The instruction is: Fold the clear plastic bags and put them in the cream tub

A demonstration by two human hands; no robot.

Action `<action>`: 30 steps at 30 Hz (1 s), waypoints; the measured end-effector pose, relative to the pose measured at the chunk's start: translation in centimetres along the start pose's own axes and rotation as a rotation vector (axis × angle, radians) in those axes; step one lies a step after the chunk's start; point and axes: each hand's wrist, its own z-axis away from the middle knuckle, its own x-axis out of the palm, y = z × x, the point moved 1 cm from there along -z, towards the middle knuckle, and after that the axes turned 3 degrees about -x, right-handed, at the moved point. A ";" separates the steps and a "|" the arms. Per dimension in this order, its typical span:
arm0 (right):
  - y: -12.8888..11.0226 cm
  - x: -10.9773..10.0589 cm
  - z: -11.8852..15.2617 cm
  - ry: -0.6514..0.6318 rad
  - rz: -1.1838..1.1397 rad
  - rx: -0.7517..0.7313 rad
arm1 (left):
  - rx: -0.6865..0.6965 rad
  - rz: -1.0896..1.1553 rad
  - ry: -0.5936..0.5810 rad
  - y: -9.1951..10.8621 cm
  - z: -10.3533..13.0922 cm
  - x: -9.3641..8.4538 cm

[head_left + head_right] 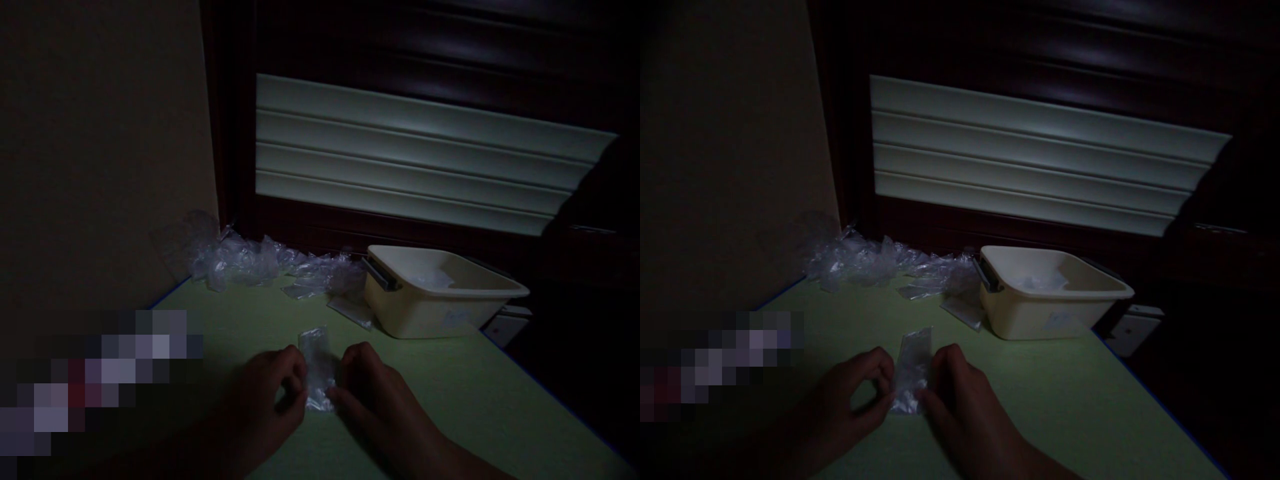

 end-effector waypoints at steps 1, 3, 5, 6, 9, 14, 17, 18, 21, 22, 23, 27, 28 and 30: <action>0.1 0.0 0.0 -0.001 0.035 -0.005 | 0.005 -0.037 0.009 0.1 0.0 0.0; 0.1 0.0 -0.1 -0.016 0.103 -0.039 | 0.038 -0.105 0.045 0.2 0.1 -0.1; 0.0 0.0 -0.2 -0.023 0.164 -0.096 | 0.096 -0.149 0.064 0.2 0.1 -0.1; -0.1 0.0 -0.2 -0.030 0.187 -0.123 | 0.132 -0.163 0.064 0.1 0.1 -0.1; -0.3 0.0 -0.2 -0.072 0.212 -0.193 | 0.254 -0.191 0.048 -0.3 0.2 0.0; -0.2 0.2 0.0 -0.113 0.315 -0.245 | 0.331 -0.168 0.000 -0.6 0.2 0.3; -0.1 0.1 0.1 -0.101 0.358 -0.254 | 0.207 -0.026 -0.054 -0.4 0.0 0.4; -0.2 0.1 0.2 -0.103 0.358 -0.257 | 0.167 0.018 -0.077 -0.3 -0.1 0.4; -0.5 -0.1 0.4 -0.100 0.370 -0.268 | 0.136 0.038 -0.119 -0.3 0.0 0.4; -0.6 -0.1 0.4 -0.099 0.381 -0.273 | 0.151 0.008 -0.127 -0.3 0.0 0.3; -0.6 -0.1 0.4 -0.100 0.395 -0.275 | 0.172 -0.023 -0.122 -0.4 0.1 0.3; -0.7 -0.3 0.4 -0.082 0.481 -0.303 | 0.275 -0.123 -0.079 -0.6 0.2 0.0; -0.8 -0.4 0.4 -0.072 0.502 -0.320 | 0.300 -0.141 -0.072 -0.6 0.2 -0.1; -0.9 -0.5 0.4 -0.073 0.530 -0.362 | 0.334 -0.181 -0.064 -0.4 0.0 -0.2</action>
